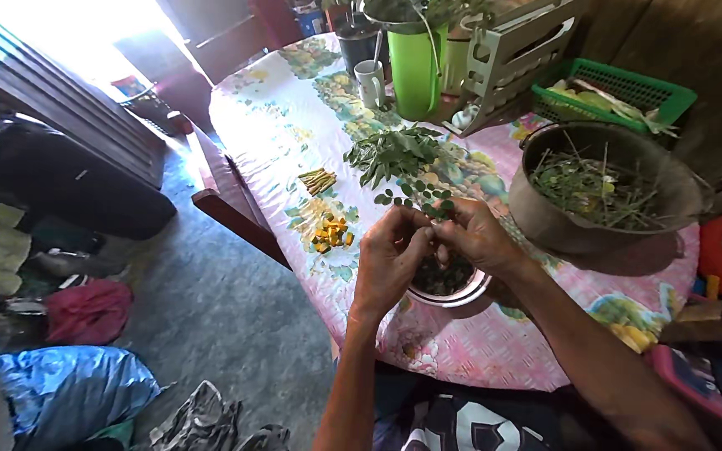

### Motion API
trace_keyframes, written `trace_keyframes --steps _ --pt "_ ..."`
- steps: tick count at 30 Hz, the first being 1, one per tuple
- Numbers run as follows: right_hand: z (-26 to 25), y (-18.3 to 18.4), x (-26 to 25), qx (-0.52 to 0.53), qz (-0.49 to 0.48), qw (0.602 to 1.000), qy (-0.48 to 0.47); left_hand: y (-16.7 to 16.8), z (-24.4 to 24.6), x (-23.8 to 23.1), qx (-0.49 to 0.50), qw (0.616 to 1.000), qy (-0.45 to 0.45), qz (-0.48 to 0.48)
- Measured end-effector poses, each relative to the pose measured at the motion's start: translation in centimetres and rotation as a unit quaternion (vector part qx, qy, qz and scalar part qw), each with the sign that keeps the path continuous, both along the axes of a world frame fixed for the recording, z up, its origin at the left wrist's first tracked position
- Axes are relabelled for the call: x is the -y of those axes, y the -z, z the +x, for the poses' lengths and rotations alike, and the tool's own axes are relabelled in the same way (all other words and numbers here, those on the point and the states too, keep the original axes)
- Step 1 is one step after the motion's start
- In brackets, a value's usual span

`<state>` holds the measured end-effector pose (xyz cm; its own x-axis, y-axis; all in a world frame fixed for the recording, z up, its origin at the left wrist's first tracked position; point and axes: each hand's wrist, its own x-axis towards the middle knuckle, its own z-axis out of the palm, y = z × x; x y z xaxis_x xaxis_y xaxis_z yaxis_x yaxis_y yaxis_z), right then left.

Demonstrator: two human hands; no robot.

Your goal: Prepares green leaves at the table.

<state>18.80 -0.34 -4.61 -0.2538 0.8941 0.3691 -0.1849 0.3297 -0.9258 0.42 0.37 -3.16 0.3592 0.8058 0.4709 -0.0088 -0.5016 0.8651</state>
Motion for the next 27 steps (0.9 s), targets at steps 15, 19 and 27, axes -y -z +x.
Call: trace_keyframes --steps 15,19,27 --pt "2.3 -0.7 0.7 0.063 0.060 0.987 0.136 0.6 1.7 0.0 0.018 0.999 -0.021 -0.038" --pt "4.0 -1.7 0.7 -0.020 0.061 0.986 0.156 0.9 1.0 -0.3 0.039 0.997 -0.005 -0.062" --pt "4.4 -1.3 -0.2 0.082 0.107 0.990 0.047 1.2 1.1 -0.6 0.199 0.962 0.100 -0.156"
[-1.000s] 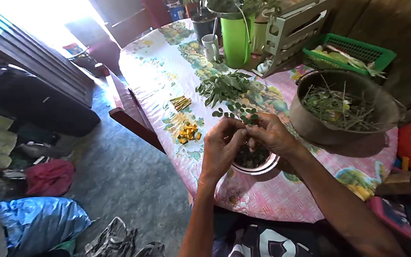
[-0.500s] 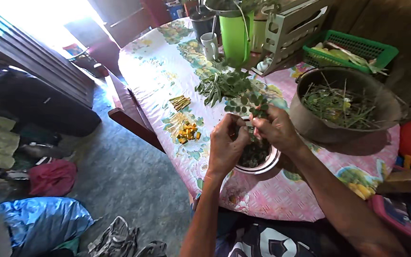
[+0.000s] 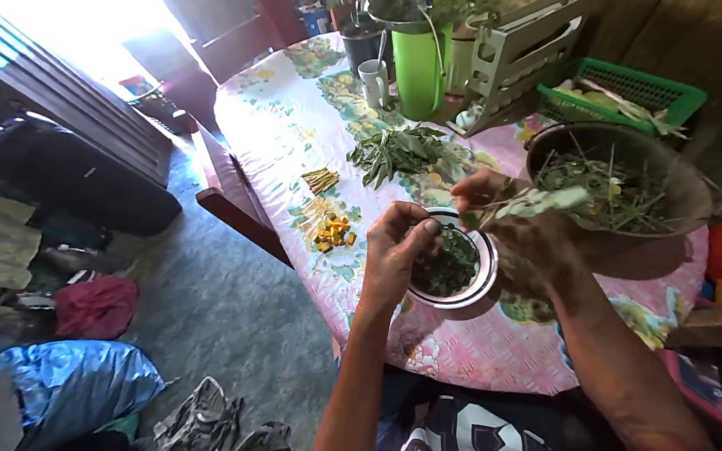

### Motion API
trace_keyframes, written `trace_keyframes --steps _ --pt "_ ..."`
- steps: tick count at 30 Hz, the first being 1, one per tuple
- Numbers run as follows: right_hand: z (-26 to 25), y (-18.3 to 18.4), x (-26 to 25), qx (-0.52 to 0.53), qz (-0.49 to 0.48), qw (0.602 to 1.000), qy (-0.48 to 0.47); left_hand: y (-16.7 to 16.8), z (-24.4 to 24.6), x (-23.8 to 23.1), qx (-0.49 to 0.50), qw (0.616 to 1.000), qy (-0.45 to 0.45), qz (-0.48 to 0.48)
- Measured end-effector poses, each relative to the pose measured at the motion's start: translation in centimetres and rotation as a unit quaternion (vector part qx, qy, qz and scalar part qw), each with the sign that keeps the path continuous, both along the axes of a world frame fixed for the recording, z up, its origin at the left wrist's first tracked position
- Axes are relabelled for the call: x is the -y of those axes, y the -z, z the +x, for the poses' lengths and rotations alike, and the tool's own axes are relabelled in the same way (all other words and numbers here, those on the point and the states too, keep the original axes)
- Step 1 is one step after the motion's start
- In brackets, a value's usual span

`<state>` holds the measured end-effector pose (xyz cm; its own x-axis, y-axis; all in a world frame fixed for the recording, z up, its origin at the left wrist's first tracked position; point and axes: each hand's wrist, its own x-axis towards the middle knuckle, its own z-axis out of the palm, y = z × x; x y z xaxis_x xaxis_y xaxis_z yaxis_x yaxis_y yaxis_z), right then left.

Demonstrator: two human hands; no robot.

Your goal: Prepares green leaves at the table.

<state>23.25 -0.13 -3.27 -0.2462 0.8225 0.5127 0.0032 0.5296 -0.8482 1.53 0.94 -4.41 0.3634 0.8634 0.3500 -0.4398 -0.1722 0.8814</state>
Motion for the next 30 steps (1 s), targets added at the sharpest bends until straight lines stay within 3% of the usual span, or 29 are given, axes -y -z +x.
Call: trace_keyframes --steps 3,7,12,15,17,19,20,22,24,25,26,28,30 --pt "-1.7 -0.2 0.7 0.023 -0.031 0.999 0.011 -0.3 0.1 0.1 0.019 0.999 0.012 -0.026" --pt "-2.0 1.3 0.1 -0.074 -0.022 0.995 -0.067 -0.1 0.0 0.1 0.037 0.999 0.023 -0.030" --pt "-3.5 -0.1 0.6 -0.001 -0.041 0.999 0.030 -0.1 -0.5 0.1 0.025 0.998 0.037 -0.037" --pt "-2.1 1.4 0.7 0.018 -0.029 0.999 -0.012 -0.1 -0.6 -0.1 0.011 0.998 0.051 -0.046" --pt "-1.9 -0.3 2.0 0.056 -0.065 0.996 0.019 -0.2 -0.6 0.0 0.004 0.996 0.062 -0.064" --pt "-3.1 -3.3 4.3 0.041 -0.139 0.983 0.112 -0.3 -0.5 0.0 0.004 0.994 0.073 -0.079" --pt "-3.4 -3.3 4.9 0.009 -0.121 0.985 0.123 -0.3 -0.4 0.0 0.007 0.993 0.077 -0.086" --pt "-2.7 -1.7 4.1 -0.066 -0.024 0.997 0.035 -0.2 -0.3 0.0 0.019 0.991 0.083 -0.100" --pt "-4.2 -6.2 5.9 -0.018 -0.189 0.973 0.132 -0.1 0.0 0.1 0.029 0.991 0.076 -0.106" --pt "-4.6 -6.5 6.0 -0.005 -0.212 0.961 0.178 -0.1 0.1 0.2 0.031 0.991 0.068 -0.107" --pt "-5.0 -6.0 6.1 -0.018 -0.215 0.950 0.226 0.0 0.3 0.3 0.031 0.992 0.058 -0.109" --pt "-1.4 0.6 6.4 -0.064 -0.123 0.970 0.199 0.1 0.5 0.6 0.026 0.993 0.031 -0.113" --pt "-1.7 -0.3 7.0 -0.080 -0.368 0.850 0.367 0.3 0.5 0.7 0.019 0.994 0.010 -0.110"
